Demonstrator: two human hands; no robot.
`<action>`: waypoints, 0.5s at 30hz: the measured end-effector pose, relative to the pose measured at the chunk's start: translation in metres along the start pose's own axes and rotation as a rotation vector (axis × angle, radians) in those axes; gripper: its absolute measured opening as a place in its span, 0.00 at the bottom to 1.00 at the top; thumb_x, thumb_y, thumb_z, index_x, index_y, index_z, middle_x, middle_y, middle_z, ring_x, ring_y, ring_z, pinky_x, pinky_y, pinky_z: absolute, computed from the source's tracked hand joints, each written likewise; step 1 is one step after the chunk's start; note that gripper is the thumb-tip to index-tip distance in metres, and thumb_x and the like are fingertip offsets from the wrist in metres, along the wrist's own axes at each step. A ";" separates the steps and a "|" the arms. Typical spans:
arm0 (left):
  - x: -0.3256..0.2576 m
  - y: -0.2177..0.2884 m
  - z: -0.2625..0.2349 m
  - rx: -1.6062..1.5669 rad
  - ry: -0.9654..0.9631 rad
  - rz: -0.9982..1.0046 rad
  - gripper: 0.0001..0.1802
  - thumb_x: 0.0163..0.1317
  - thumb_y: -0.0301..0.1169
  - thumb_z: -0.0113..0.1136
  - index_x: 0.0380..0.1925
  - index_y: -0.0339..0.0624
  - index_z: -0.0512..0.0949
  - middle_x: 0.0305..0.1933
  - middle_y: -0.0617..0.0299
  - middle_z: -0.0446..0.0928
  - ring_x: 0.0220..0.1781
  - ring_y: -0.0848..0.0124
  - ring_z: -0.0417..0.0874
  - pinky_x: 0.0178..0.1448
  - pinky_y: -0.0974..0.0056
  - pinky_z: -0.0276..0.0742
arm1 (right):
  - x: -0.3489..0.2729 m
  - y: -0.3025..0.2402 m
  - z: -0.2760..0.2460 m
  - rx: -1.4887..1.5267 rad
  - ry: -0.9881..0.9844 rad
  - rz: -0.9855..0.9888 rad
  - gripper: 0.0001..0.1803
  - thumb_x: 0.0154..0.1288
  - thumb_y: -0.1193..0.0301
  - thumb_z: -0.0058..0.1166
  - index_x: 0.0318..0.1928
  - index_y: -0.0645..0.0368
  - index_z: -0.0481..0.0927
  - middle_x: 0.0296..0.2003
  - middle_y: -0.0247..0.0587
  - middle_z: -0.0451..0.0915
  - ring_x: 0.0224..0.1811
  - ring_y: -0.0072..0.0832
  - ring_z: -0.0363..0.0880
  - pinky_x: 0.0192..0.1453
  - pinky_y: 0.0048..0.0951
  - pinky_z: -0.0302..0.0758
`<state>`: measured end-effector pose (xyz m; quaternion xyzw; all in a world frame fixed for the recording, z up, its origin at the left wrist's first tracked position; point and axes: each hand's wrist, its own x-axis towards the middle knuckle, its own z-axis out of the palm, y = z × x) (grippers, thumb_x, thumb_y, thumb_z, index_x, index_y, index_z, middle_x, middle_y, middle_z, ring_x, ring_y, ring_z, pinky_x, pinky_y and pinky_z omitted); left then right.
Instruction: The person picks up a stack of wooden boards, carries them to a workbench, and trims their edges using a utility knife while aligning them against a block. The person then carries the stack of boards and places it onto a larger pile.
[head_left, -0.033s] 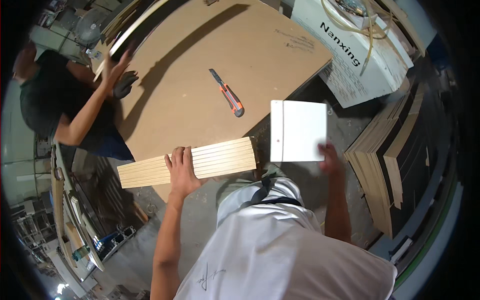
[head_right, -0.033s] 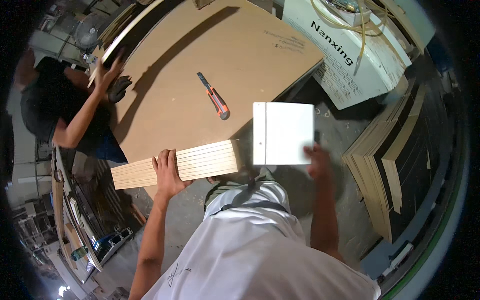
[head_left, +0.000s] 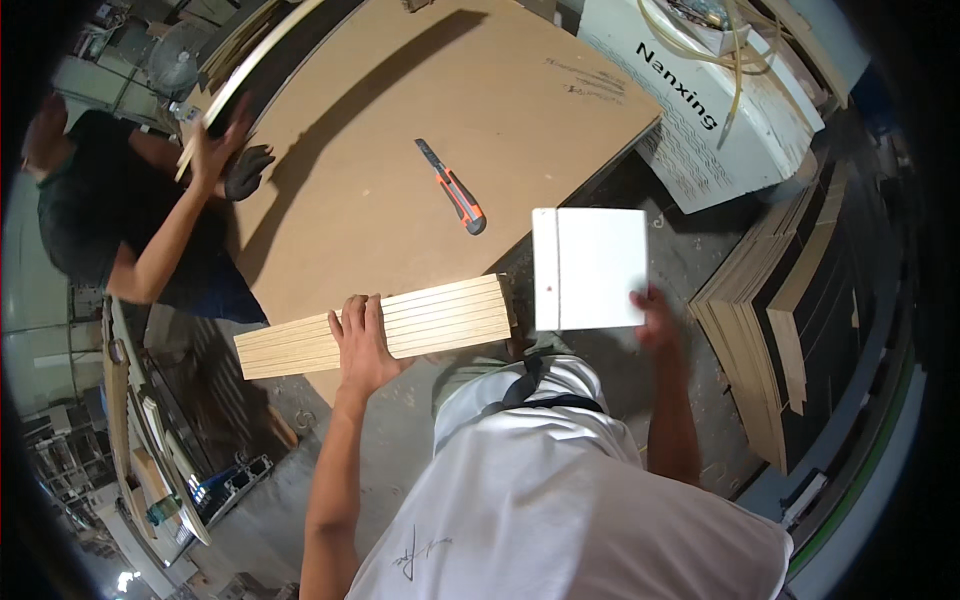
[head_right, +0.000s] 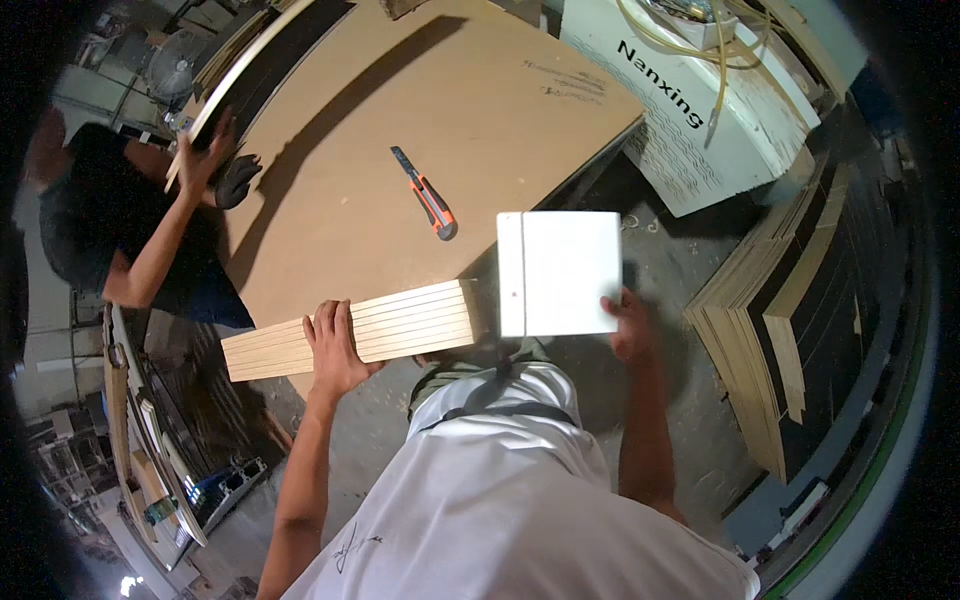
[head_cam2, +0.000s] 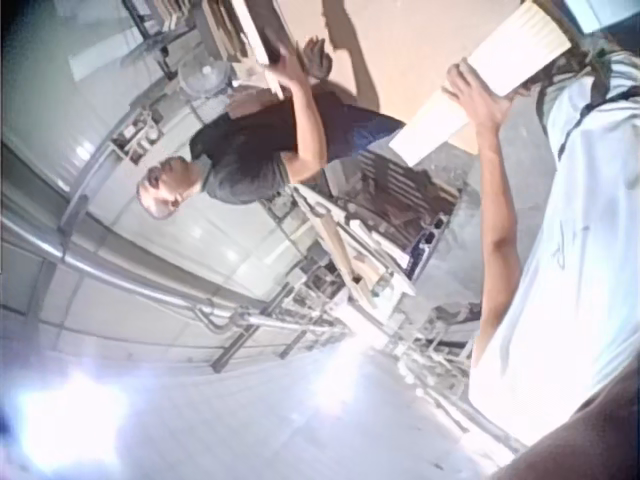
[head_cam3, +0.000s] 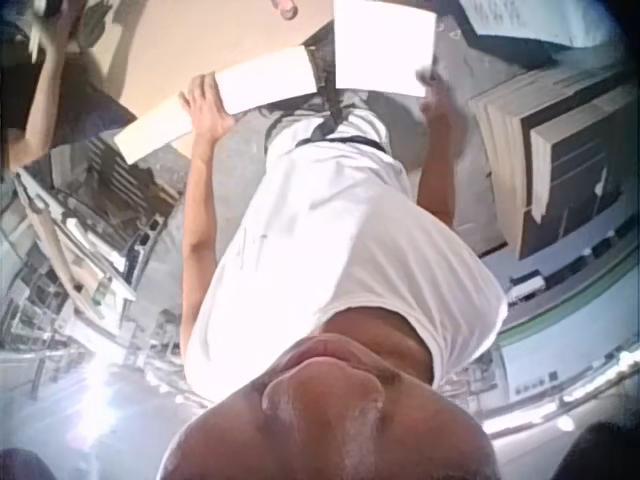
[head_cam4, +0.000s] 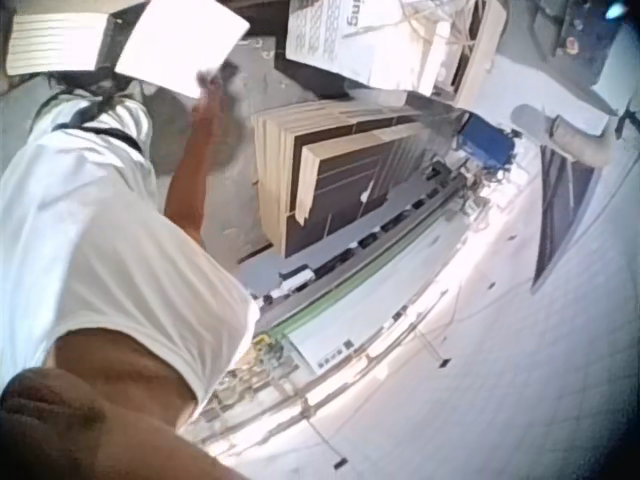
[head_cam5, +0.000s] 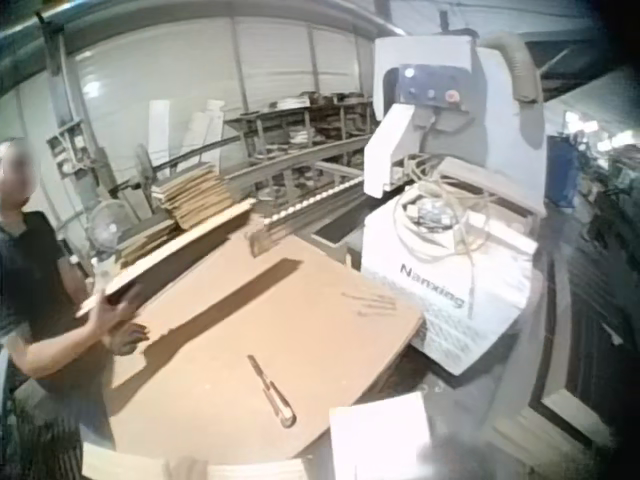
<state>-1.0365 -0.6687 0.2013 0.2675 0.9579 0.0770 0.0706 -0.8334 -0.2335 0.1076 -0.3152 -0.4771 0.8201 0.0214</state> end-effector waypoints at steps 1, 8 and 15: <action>0.001 0.002 0.000 0.002 -0.001 0.013 0.60 0.30 0.52 0.77 0.64 0.38 0.60 0.64 0.45 0.61 0.71 0.47 0.58 0.73 0.33 0.41 | -0.007 0.005 0.006 -0.077 0.052 0.048 0.26 0.66 0.72 0.51 0.64 0.67 0.69 0.55 0.46 0.77 0.58 0.35 0.75 0.63 0.34 0.69; 0.001 0.003 -0.002 0.019 -0.014 0.022 0.58 0.32 0.49 0.77 0.63 0.39 0.59 0.64 0.47 0.60 0.72 0.47 0.56 0.72 0.29 0.42 | -0.019 0.011 0.045 0.103 -0.136 0.063 0.28 0.64 0.74 0.51 0.65 0.68 0.68 0.58 0.46 0.76 0.61 0.34 0.73 0.67 0.33 0.65; 0.007 0.020 0.000 -0.016 -0.092 0.067 0.59 0.32 0.53 0.75 0.64 0.36 0.59 0.66 0.44 0.60 0.74 0.46 0.55 0.72 0.27 0.42 | -0.023 -0.003 0.053 -0.011 -0.197 0.048 0.28 0.63 0.74 0.52 0.64 0.67 0.68 0.57 0.43 0.77 0.60 0.31 0.73 0.66 0.32 0.65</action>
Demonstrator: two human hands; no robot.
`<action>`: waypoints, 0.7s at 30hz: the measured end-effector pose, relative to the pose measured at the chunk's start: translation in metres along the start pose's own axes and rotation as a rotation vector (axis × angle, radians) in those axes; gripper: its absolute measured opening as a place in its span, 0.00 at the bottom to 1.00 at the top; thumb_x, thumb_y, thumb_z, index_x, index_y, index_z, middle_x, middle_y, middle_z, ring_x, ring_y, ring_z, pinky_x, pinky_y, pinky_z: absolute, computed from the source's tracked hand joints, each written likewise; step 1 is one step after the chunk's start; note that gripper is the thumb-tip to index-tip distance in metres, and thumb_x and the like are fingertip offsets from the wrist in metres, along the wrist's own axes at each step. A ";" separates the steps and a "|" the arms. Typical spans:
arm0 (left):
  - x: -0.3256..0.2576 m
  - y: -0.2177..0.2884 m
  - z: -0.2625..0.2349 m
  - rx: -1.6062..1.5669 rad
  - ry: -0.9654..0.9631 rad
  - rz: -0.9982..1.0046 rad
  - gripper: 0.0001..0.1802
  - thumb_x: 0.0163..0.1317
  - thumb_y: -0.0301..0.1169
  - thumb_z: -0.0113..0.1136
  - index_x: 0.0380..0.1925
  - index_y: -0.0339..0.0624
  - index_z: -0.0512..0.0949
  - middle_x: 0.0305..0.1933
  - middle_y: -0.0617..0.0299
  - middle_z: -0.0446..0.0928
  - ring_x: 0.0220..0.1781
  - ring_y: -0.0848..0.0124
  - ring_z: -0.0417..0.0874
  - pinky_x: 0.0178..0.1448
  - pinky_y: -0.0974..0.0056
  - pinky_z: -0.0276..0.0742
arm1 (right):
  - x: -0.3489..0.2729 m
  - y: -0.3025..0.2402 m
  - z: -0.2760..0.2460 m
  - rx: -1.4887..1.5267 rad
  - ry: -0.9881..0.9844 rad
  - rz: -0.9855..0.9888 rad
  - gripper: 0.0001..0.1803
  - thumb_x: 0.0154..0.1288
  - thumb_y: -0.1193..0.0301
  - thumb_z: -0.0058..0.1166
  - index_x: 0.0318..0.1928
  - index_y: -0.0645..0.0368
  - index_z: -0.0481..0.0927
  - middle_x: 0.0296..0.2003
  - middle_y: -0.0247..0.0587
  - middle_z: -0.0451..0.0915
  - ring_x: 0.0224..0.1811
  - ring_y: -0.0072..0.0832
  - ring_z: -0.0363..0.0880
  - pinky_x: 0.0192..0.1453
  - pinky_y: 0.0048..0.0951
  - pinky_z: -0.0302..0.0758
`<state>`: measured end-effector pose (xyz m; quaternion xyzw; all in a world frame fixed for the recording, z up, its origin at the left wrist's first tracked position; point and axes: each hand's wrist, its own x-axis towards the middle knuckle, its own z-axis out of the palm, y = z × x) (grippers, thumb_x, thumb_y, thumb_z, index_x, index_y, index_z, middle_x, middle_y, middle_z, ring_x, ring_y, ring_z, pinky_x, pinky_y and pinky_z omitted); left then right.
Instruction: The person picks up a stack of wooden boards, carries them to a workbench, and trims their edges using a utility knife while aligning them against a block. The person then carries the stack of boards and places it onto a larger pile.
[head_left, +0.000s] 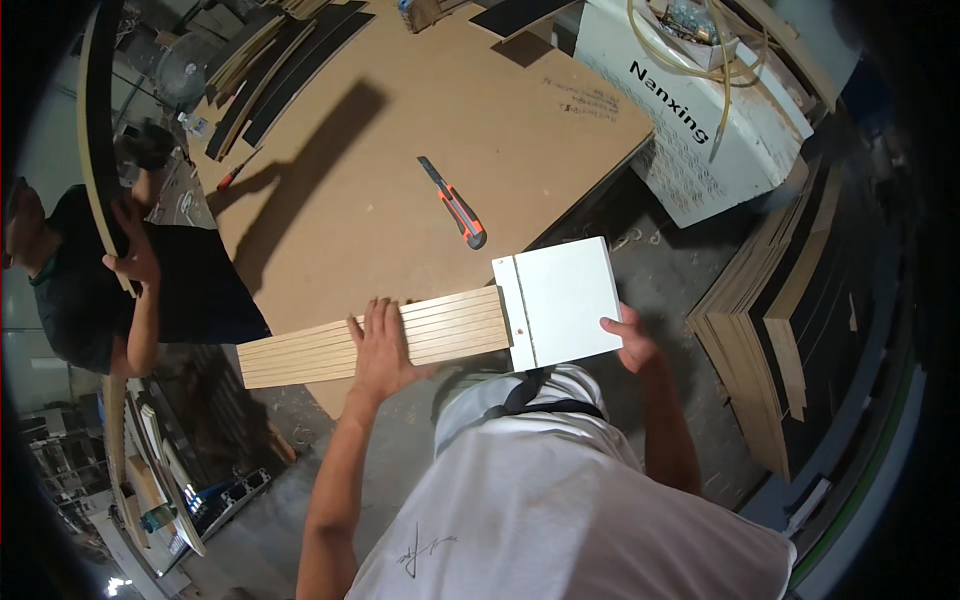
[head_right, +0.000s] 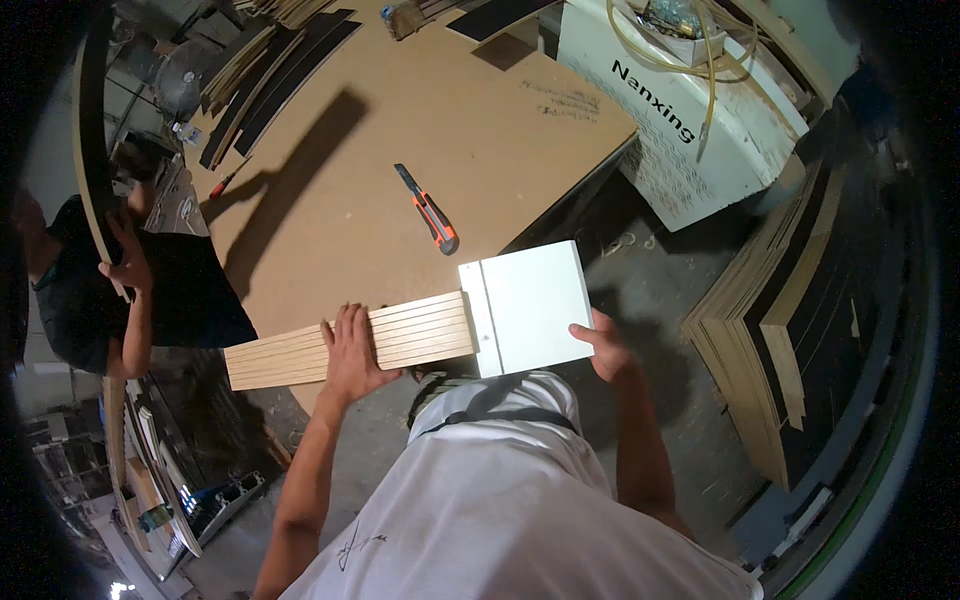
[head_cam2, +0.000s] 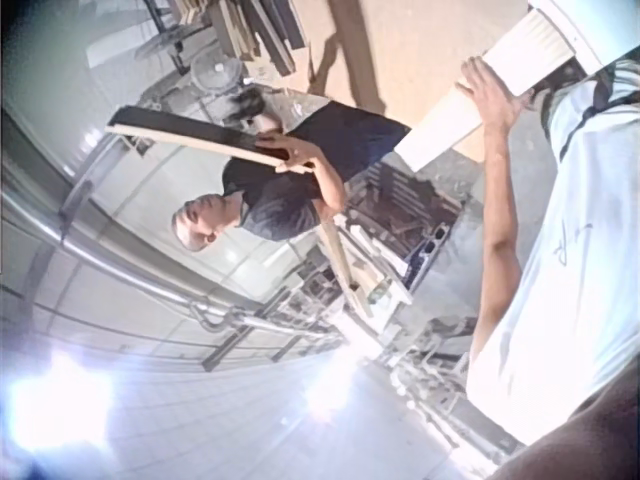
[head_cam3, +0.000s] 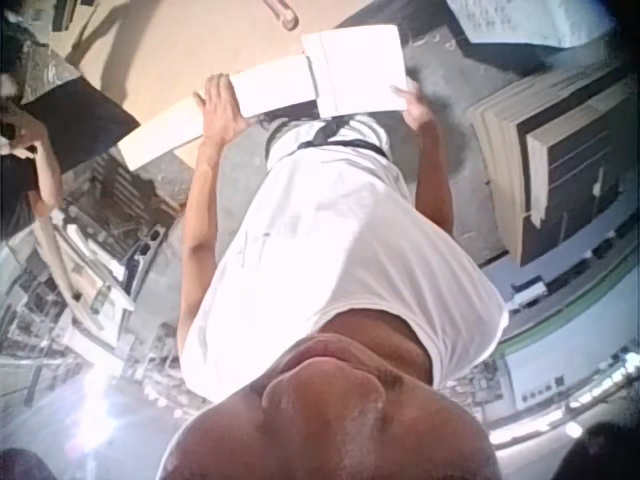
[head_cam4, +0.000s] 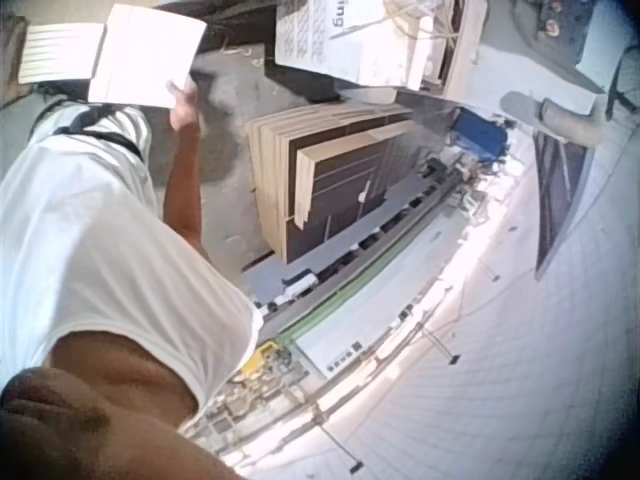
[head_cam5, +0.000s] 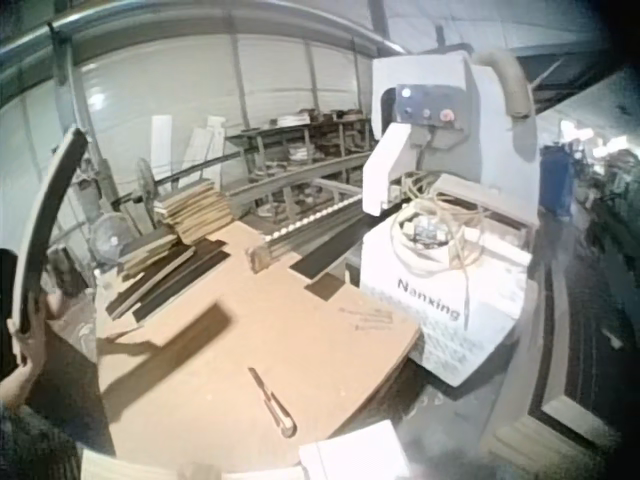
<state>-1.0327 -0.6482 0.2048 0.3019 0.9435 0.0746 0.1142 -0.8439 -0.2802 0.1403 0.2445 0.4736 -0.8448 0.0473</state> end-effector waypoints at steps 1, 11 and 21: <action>0.003 0.007 0.001 -0.006 0.003 -0.009 0.59 0.32 0.53 0.75 0.64 0.36 0.59 0.66 0.44 0.60 0.74 0.46 0.55 0.72 0.27 0.42 | 0.001 0.005 -0.001 -0.002 0.013 0.010 0.28 0.63 0.73 0.52 0.64 0.67 0.69 0.56 0.42 0.77 0.60 0.30 0.73 0.66 0.32 0.65; 0.029 0.041 0.006 -0.092 -0.001 0.124 0.58 0.30 0.49 0.75 0.63 0.37 0.59 0.63 0.48 0.63 0.70 0.51 0.61 0.75 0.36 0.42 | 0.000 0.011 -0.007 -0.040 0.050 -0.024 0.25 0.63 0.70 0.55 0.60 0.64 0.73 0.51 0.38 0.80 0.54 0.27 0.77 0.60 0.31 0.70; 0.023 0.033 0.012 -0.082 0.052 0.125 0.56 0.31 0.52 0.74 0.61 0.37 0.61 0.60 0.49 0.67 0.67 0.54 0.64 0.74 0.41 0.46 | 0.056 -0.060 0.031 -0.254 0.252 -0.410 0.17 0.71 0.68 0.48 0.55 0.62 0.74 0.45 0.48 0.81 0.46 0.36 0.81 0.50 0.36 0.77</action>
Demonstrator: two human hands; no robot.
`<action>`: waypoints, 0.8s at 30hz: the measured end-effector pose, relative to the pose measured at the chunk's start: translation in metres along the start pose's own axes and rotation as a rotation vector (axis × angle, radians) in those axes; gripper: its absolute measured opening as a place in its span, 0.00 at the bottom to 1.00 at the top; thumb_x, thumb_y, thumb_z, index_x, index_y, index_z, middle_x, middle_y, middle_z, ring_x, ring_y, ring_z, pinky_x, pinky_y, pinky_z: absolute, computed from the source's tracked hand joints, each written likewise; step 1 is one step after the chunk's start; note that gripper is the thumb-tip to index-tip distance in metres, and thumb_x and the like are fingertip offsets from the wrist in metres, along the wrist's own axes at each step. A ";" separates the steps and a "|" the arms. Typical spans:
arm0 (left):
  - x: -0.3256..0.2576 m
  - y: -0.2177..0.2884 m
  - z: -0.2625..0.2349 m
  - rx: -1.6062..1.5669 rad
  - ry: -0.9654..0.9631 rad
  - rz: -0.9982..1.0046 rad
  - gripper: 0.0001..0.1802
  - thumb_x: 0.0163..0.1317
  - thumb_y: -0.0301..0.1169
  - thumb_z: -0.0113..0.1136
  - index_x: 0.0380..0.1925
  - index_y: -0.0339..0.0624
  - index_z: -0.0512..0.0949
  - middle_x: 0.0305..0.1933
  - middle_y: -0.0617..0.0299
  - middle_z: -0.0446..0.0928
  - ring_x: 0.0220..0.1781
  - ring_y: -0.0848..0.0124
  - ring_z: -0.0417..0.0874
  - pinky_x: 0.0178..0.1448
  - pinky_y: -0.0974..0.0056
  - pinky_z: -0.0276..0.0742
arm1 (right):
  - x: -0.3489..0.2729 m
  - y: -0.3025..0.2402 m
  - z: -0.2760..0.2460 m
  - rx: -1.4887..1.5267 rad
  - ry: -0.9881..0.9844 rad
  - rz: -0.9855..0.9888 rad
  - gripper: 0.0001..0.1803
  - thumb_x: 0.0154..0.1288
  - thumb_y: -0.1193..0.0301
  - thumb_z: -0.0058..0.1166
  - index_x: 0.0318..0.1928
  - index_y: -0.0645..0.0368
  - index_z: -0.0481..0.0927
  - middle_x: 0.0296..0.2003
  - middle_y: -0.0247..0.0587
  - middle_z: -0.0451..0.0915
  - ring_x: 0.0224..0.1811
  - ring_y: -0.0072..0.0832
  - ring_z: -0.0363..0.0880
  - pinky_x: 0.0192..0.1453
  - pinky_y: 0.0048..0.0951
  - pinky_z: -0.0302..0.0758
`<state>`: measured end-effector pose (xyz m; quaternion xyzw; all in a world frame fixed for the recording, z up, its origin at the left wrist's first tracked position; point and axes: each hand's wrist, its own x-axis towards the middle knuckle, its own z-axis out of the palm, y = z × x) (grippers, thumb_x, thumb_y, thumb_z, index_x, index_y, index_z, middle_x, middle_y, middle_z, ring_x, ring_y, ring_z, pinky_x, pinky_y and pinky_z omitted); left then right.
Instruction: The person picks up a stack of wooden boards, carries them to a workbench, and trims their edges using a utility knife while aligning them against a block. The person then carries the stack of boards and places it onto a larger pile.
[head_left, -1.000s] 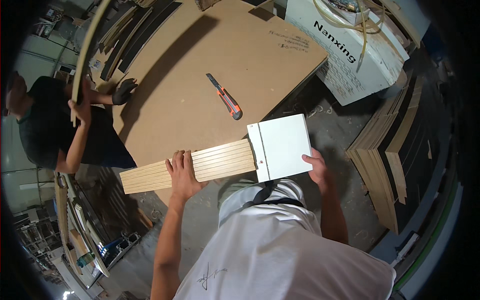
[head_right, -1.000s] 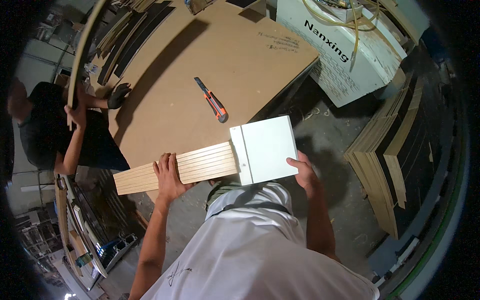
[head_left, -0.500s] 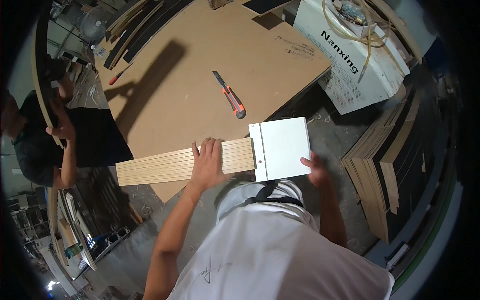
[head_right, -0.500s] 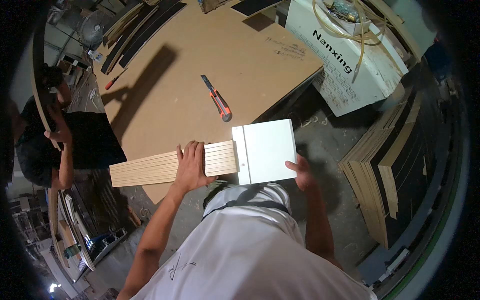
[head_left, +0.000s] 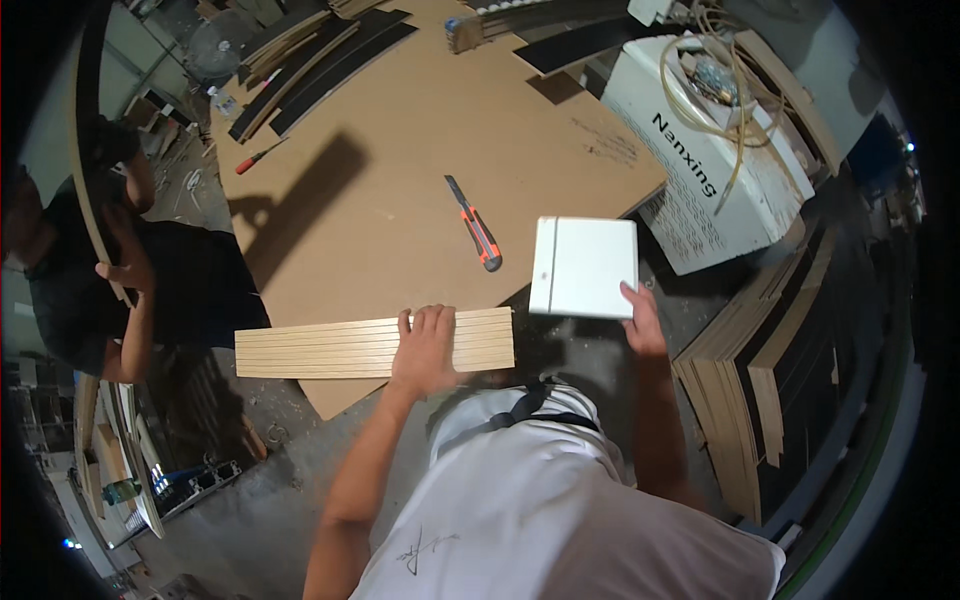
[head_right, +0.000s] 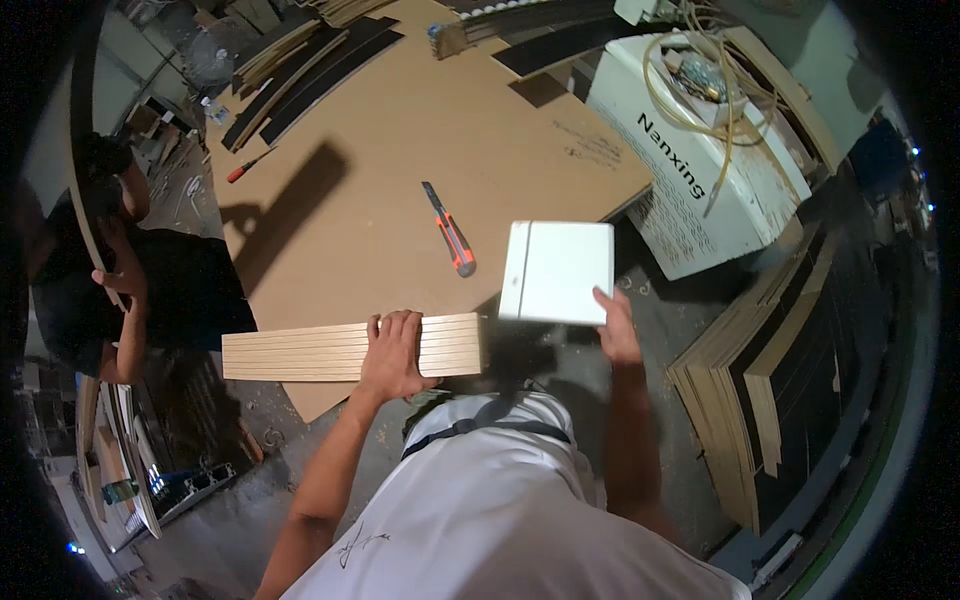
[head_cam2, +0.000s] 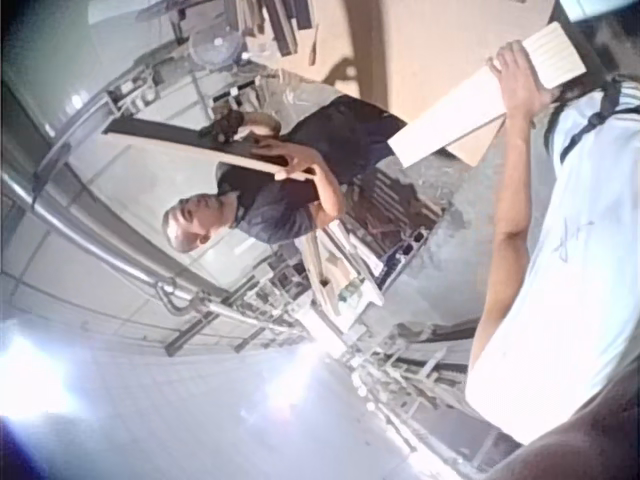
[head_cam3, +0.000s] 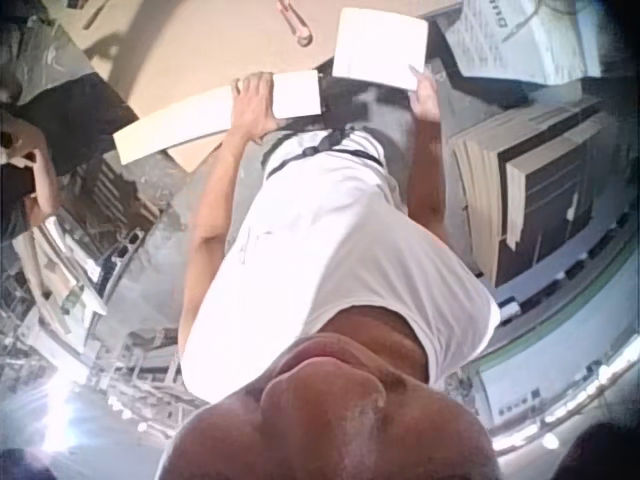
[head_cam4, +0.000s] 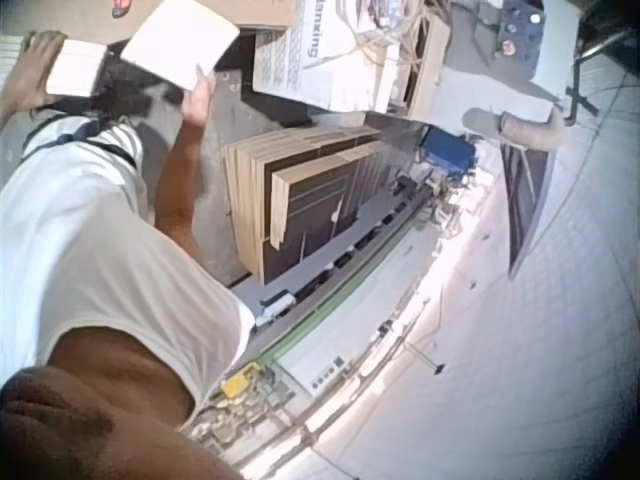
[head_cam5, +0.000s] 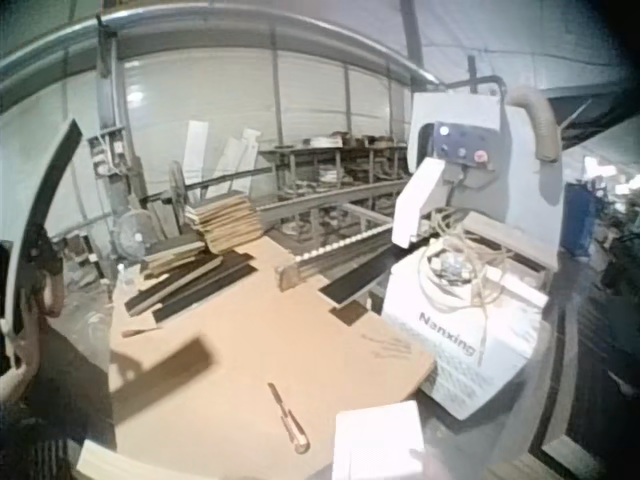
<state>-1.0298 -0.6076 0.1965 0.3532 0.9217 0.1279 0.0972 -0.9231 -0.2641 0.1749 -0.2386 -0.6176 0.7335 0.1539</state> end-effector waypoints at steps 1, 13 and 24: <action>0.002 0.003 -0.003 0.002 0.017 0.002 0.56 0.31 0.52 0.74 0.61 0.37 0.61 0.60 0.49 0.67 0.67 0.54 0.64 0.74 0.41 0.46 | 0.037 0.017 -0.017 0.139 0.063 0.286 0.18 0.70 0.65 0.51 0.56 0.60 0.74 0.43 0.41 0.81 0.41 0.29 0.81 0.42 0.32 0.78; -0.011 -0.001 -0.010 -0.016 0.005 0.006 0.55 0.36 0.54 0.73 0.61 0.33 0.62 0.62 0.47 0.65 0.69 0.53 0.63 0.73 0.38 0.50 | 0.144 0.050 0.143 -0.864 0.106 -0.233 0.29 0.55 0.61 0.63 0.54 0.65 0.77 0.50 0.55 0.78 0.56 0.49 0.75 0.63 0.44 0.70; -0.013 -0.006 -0.010 -0.073 0.092 0.058 0.53 0.30 0.51 0.72 0.58 0.33 0.65 0.56 0.49 0.69 0.63 0.54 0.68 0.70 0.44 0.56 | 0.116 0.090 0.193 -1.125 -0.185 -0.249 0.21 0.53 0.62 0.65 0.44 0.61 0.78 0.45 0.54 0.78 0.49 0.50 0.79 0.53 0.46 0.75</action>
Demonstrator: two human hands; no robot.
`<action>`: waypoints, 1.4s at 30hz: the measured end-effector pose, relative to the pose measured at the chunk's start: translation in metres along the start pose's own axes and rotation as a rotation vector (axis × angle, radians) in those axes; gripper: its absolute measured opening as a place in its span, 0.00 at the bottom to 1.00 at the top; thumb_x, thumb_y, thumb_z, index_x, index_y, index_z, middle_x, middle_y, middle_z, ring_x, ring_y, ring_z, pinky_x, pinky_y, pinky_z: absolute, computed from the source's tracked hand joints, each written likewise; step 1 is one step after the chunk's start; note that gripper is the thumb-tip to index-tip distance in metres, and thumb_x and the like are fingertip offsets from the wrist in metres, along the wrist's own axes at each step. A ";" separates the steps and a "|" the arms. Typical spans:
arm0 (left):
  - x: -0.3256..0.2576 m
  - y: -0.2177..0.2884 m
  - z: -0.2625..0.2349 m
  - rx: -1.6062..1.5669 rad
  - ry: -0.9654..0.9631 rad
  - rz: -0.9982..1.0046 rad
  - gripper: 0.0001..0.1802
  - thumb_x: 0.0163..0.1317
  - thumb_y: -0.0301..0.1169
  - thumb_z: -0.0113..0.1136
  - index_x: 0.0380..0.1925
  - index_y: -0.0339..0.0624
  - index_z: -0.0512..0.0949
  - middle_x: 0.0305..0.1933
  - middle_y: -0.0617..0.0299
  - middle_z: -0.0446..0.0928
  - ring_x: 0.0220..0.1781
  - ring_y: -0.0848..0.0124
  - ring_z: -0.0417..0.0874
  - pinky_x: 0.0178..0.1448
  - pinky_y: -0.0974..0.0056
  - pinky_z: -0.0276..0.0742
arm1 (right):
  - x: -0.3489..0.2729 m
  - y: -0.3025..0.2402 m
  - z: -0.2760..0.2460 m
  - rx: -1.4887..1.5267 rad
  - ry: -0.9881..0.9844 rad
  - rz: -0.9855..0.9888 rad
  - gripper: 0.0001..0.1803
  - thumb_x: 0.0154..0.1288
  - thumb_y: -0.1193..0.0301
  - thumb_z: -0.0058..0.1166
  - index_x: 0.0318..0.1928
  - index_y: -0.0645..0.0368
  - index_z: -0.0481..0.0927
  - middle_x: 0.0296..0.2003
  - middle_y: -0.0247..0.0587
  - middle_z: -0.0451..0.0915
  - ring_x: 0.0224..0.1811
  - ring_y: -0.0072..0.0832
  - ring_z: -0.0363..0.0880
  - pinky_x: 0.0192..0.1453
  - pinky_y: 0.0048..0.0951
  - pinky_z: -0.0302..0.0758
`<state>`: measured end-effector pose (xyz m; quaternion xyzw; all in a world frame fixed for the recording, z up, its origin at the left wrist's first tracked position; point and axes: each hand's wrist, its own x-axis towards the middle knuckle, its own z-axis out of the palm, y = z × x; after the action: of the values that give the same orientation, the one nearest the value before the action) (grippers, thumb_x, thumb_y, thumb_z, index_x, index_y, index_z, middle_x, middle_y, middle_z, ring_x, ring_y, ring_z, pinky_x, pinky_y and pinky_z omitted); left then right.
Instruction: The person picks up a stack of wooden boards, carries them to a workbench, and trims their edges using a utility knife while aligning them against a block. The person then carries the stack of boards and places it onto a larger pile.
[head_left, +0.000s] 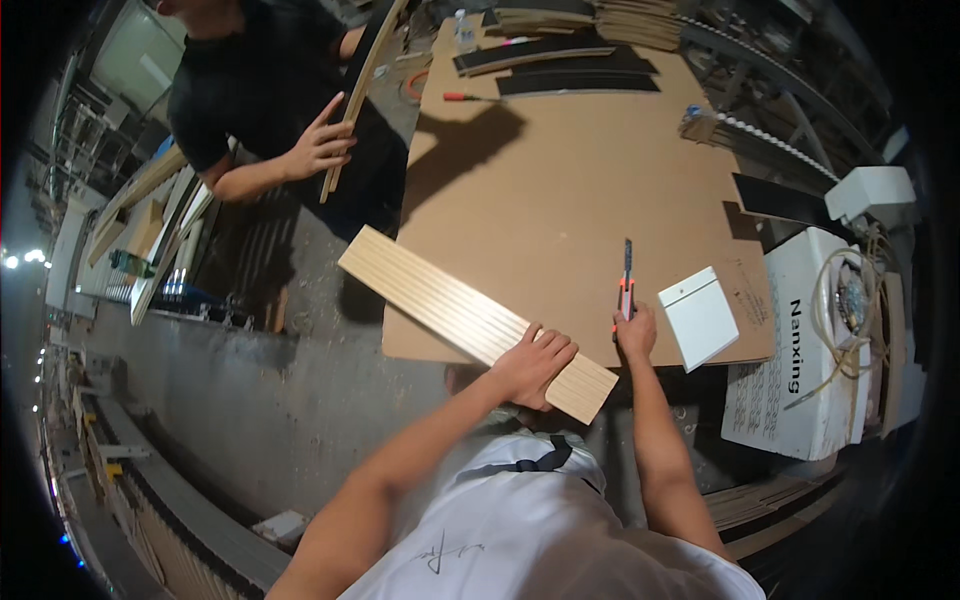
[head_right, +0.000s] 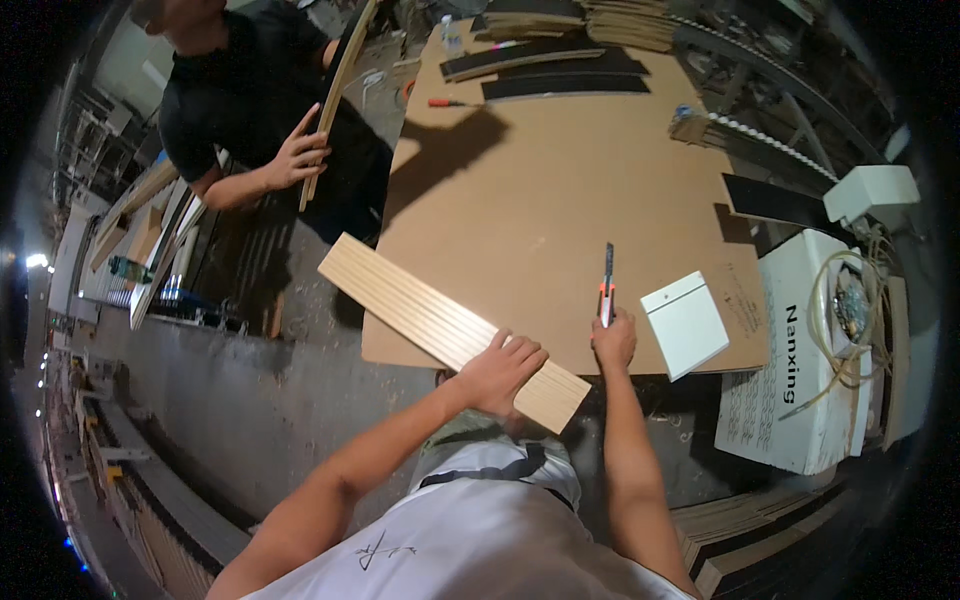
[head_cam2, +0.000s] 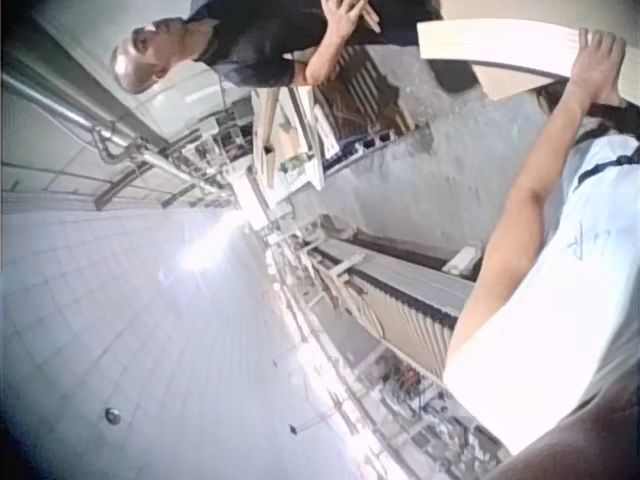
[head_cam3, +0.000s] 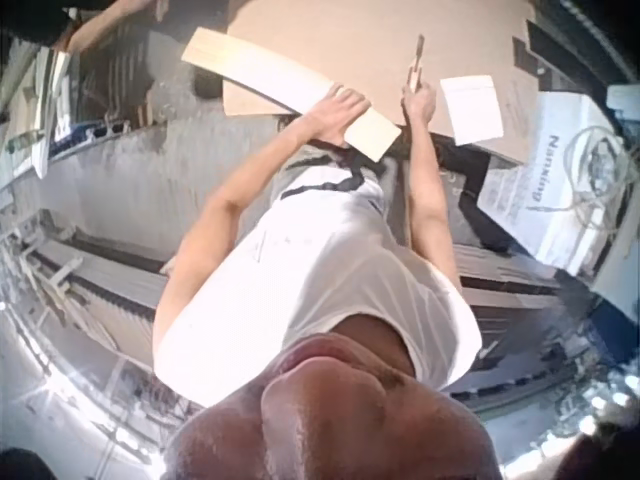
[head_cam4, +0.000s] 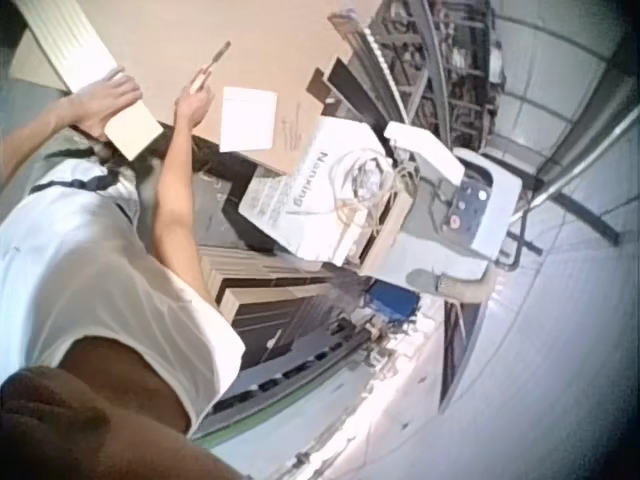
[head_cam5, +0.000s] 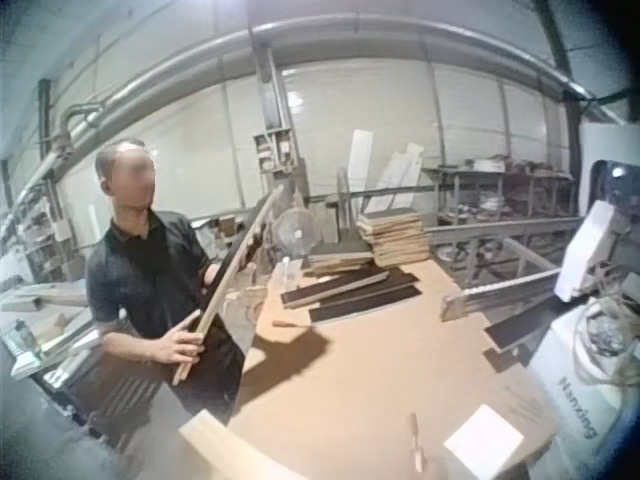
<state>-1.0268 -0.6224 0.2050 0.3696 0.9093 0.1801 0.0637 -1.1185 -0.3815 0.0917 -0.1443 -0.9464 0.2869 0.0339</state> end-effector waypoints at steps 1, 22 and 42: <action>0.001 -0.001 0.001 -0.014 -0.011 -0.018 0.53 0.30 0.51 0.72 0.58 0.33 0.65 0.56 0.49 0.69 0.63 0.54 0.68 0.70 0.44 0.56 | 0.003 0.006 -0.002 0.022 -0.048 0.024 0.22 0.51 0.62 0.68 0.43 0.60 0.78 0.40 0.52 0.80 0.46 0.49 0.80 0.50 0.46 0.76; -0.039 -0.015 -0.004 0.005 -0.067 0.150 0.48 0.25 0.50 0.74 0.49 0.35 0.69 0.47 0.52 0.70 0.55 0.58 0.72 0.62 0.49 0.62 | -0.268 0.049 -0.032 1.223 -0.038 0.629 0.06 0.67 0.71 0.58 0.41 0.57 0.75 0.27 0.28 0.76 0.24 0.17 0.74 0.28 0.23 0.74; -0.067 -0.032 -0.002 -0.041 -0.066 0.233 0.55 0.28 0.51 0.74 0.57 0.30 0.67 0.54 0.48 0.70 0.60 0.55 0.70 0.66 0.44 0.59 | -0.386 0.000 0.044 1.671 0.222 0.901 0.14 0.64 0.73 0.52 0.49 0.50 0.69 0.35 0.37 0.76 0.34 0.31 0.76 0.41 0.42 0.78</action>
<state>-1.0003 -0.6906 0.1933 0.4771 0.8538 0.1925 0.0799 -0.7559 -0.5181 0.0625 -0.4506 -0.2824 0.8407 0.1017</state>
